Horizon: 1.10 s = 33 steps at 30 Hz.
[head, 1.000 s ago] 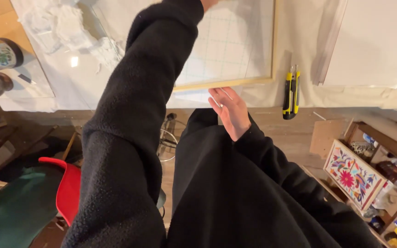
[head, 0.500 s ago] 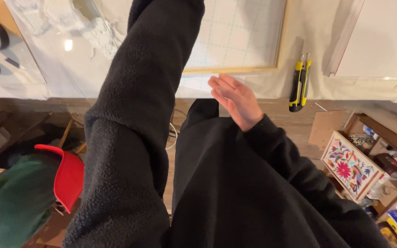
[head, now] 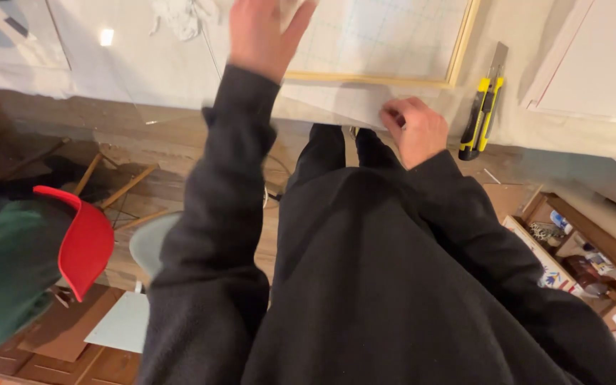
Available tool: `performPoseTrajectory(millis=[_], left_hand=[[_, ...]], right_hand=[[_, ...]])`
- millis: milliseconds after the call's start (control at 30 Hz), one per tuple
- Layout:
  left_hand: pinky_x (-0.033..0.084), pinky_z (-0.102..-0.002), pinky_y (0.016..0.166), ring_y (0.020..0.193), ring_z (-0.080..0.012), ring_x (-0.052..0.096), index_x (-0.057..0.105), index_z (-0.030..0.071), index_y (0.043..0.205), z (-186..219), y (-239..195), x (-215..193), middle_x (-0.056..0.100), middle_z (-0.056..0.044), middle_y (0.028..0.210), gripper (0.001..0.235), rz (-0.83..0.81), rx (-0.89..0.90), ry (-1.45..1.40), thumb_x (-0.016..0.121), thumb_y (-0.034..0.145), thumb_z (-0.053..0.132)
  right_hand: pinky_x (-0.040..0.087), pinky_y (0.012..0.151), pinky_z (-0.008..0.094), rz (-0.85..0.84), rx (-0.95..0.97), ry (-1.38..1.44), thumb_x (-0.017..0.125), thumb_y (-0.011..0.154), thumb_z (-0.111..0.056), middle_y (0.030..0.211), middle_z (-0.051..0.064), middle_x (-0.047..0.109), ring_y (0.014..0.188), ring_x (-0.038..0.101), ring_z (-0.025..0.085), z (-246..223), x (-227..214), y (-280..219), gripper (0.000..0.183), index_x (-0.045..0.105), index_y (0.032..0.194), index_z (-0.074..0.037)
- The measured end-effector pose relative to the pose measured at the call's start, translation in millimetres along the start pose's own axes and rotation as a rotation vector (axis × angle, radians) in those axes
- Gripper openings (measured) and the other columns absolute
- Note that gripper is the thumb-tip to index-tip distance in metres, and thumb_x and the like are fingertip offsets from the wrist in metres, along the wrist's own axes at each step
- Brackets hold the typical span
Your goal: The person cuts thin white plastic strips to length with a utility knife, holding each strip against the edge of a wooden picture frame on the workbench to gauge the length, then trims the strip and sets cut pieces aside, repeating for several strips.
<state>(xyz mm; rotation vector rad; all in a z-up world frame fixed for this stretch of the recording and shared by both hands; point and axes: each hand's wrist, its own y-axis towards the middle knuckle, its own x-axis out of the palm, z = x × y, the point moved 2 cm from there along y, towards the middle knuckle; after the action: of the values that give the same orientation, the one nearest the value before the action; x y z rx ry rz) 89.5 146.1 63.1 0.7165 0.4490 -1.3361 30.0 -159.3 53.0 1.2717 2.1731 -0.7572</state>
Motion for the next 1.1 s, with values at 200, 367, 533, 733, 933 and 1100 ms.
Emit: performPoseTrajectory(millis=[200, 367, 533, 733, 933, 1100], left_hand=[[0.057, -0.026, 0.068, 0.077, -0.0116, 0.072, 0.076, 0.008, 0.106, 38.2, -170.8, -35.2, 0.073, -0.005, 0.093, 0.014, 0.009, -0.586, -0.169, 0.078, 0.092, 0.011], [0.058, -0.026, 0.071, 0.080, -0.0107, 0.069, 0.077, 0.006, 0.107, 33.4, -287.8, 1.2, 0.074, -0.005, 0.094, 0.017, 0.090, -0.780, -0.304, 0.077, 0.091, 0.011], [0.058, -0.025, 0.074, 0.081, -0.0092, 0.069, 0.077, 0.007, 0.110, 52.7, -312.0, 18.9, 0.076, -0.003, 0.094, 0.021, 0.107, -0.902, -0.452, 0.078, 0.090, 0.014], [0.059, -0.026, 0.074, 0.080, -0.0117, 0.071, 0.077, 0.008, 0.109, 50.6, -325.3, 10.4, 0.075, -0.004, 0.094, 0.021, 0.084, -0.820, -0.408, 0.079, 0.089, 0.014], [0.061, -0.031, 0.074, 0.083, -0.0185, 0.075, 0.076, 0.009, 0.110, 25.7, -365.2, -4.6, 0.077, -0.007, 0.097, 0.024, 0.013, -0.806, -0.301, 0.078, 0.088, 0.017], [0.061, -0.033, 0.073, 0.079, -0.0204, 0.074, 0.076, 0.010, 0.109, 6.3, -398.0, -17.4, 0.076, -0.008, 0.096, 0.026, -0.078, -0.885, -0.255, 0.078, 0.086, 0.021]], right_hand=[[0.052, 0.064, 0.039, 0.034, -0.128, -0.113, 0.078, 0.095, -0.015, 0.091, 0.003, 0.069, 0.073, 0.068, 0.024, 7.3, 8.7, 3.0, 0.005, 0.074, 0.095, -0.013], [0.051, 0.063, 0.040, 0.020, -0.217, -0.242, 0.076, 0.096, -0.014, 0.091, 0.003, 0.067, 0.075, 0.067, 0.026, 6.0, 12.3, 1.8, 0.009, 0.068, 0.093, -0.013], [0.054, 0.065, 0.037, -0.155, -0.175, -0.184, 0.076, 0.093, -0.014, 0.089, 0.006, 0.068, 0.073, 0.070, 0.023, -14.5, 16.4, -16.4, 0.012, 0.065, 0.091, -0.010], [0.062, 0.079, 0.030, -0.277, -0.052, 0.302, 0.075, 0.092, -0.008, 0.099, 0.008, 0.077, 0.088, 0.077, 0.017, -27.9, 48.0, -47.1, 0.018, 0.070, 0.109, -0.005], [0.062, 0.077, 0.030, -0.185, 0.028, 0.204, 0.073, 0.101, -0.016, 0.097, 0.009, 0.078, 0.082, 0.077, 0.017, -31.5, 59.0, -48.2, 0.041, 0.063, 0.141, -0.009], [0.057, 0.068, 0.036, -0.243, -0.113, -0.064, 0.071, 0.101, -0.019, 0.090, 0.010, 0.077, 0.076, 0.072, 0.023, -28.8, 78.7, -67.0, 0.047, 0.059, 0.145, -0.013]])
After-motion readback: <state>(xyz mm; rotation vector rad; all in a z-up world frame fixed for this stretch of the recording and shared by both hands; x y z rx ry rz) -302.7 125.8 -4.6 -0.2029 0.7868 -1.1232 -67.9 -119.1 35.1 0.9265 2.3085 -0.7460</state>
